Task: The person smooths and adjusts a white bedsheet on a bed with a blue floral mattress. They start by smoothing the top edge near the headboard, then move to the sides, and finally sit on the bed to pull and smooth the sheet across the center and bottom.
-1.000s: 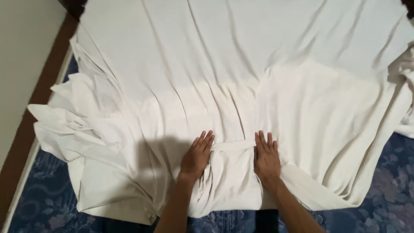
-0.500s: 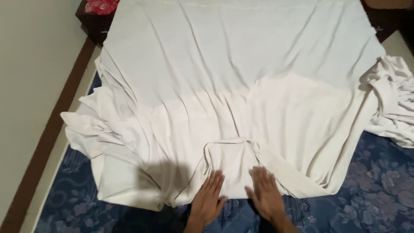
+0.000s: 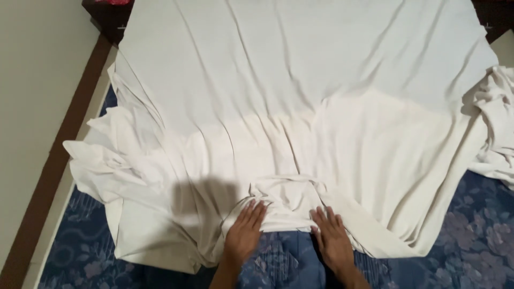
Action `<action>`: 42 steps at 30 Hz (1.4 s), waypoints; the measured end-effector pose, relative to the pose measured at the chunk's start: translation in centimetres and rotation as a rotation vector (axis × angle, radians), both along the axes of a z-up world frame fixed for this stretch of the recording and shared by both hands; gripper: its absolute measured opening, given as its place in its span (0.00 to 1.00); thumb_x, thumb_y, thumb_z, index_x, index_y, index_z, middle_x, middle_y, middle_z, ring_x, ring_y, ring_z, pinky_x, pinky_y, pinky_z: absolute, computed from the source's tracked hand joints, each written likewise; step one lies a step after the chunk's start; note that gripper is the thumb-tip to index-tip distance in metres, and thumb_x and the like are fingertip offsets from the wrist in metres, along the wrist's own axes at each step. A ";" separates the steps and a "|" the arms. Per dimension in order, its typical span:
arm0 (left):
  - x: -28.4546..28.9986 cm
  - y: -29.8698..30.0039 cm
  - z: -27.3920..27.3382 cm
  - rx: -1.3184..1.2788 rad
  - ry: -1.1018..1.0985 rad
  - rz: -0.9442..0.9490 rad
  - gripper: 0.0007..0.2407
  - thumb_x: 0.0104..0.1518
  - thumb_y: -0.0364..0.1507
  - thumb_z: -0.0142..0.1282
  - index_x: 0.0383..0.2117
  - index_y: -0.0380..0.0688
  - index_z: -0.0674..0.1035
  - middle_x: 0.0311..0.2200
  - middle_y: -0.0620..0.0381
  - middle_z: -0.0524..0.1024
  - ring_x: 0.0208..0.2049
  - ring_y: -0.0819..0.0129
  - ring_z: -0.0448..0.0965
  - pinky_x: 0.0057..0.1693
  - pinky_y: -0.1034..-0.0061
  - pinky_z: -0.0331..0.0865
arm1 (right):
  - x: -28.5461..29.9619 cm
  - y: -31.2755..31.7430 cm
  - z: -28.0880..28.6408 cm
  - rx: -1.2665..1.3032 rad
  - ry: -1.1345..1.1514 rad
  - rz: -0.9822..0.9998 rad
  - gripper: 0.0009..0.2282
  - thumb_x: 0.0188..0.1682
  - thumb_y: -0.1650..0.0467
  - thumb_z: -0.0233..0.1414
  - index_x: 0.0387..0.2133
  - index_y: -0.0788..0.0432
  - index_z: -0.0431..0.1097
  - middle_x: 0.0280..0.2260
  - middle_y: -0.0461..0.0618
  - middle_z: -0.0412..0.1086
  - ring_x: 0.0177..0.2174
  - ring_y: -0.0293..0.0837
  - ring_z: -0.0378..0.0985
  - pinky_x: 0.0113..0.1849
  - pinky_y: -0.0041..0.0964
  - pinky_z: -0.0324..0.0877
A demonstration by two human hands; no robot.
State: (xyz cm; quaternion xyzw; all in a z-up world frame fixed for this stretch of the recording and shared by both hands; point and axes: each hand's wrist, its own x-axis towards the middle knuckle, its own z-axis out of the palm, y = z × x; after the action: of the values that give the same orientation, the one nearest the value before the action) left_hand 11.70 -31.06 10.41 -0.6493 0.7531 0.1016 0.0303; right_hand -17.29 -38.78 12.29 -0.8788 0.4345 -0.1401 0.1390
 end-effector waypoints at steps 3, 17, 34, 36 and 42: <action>1.7 -3.3 5.6 0.073 0.162 0.065 0.31 0.60 0.41 0.48 0.68 0.40 0.55 0.72 0.49 0.46 0.73 0.52 0.40 0.72 0.63 0.36 | 1.0 -3.2 0.0 0.083 0.055 -0.104 0.26 0.53 0.59 0.48 0.65 0.53 0.56 0.67 0.49 0.53 0.68 0.55 0.47 0.64 0.54 0.46; 2.4 -6.9 3.1 -0.390 0.519 0.267 0.28 0.63 0.36 0.51 0.68 0.34 0.60 0.70 0.40 0.57 0.72 0.45 0.54 0.72 0.54 0.49 | 3.1 -7.1 -0.1 0.057 -0.047 -0.227 0.28 0.54 0.58 0.43 0.68 0.54 0.53 0.70 0.57 0.47 0.70 0.56 0.39 0.64 0.66 0.35; 15.0 -23.7 5.7 -0.487 0.260 -0.044 0.27 0.57 0.24 0.50 0.66 0.35 0.65 0.68 0.45 0.63 0.71 0.49 0.59 0.74 0.59 0.55 | 6.4 -27.2 4.8 -0.237 -0.062 -0.185 0.17 0.59 0.67 0.47 0.61 0.55 0.68 0.64 0.52 0.66 0.67 0.63 0.58 0.65 0.66 0.47; 16.8 -29.5 6.7 -0.589 -0.036 0.000 0.22 0.71 0.28 0.48 0.69 0.37 0.62 0.70 0.44 0.62 0.72 0.54 0.58 0.74 0.61 0.56 | 8.7 -33.6 7.1 -0.302 -0.074 -0.160 0.18 0.62 0.66 0.47 0.62 0.59 0.69 0.63 0.58 0.66 0.66 0.70 0.55 0.63 0.70 0.44; 17.3 -42.1 6.7 -0.488 -0.177 0.360 0.23 0.76 0.35 0.36 0.74 0.39 0.54 0.76 0.48 0.49 0.77 0.55 0.42 0.78 0.63 0.37 | 16.1 -45.1 9.1 -0.341 -0.069 -0.257 0.21 0.65 0.65 0.40 0.67 0.64 0.60 0.67 0.64 0.58 0.66 0.72 0.48 0.63 0.71 0.39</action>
State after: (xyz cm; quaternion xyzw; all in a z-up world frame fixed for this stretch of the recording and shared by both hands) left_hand 28.96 -73.16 17.15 -0.7664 0.6228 -0.1355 -0.0793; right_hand -1.19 -83.85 21.39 -0.8215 0.5081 -0.2583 -0.0156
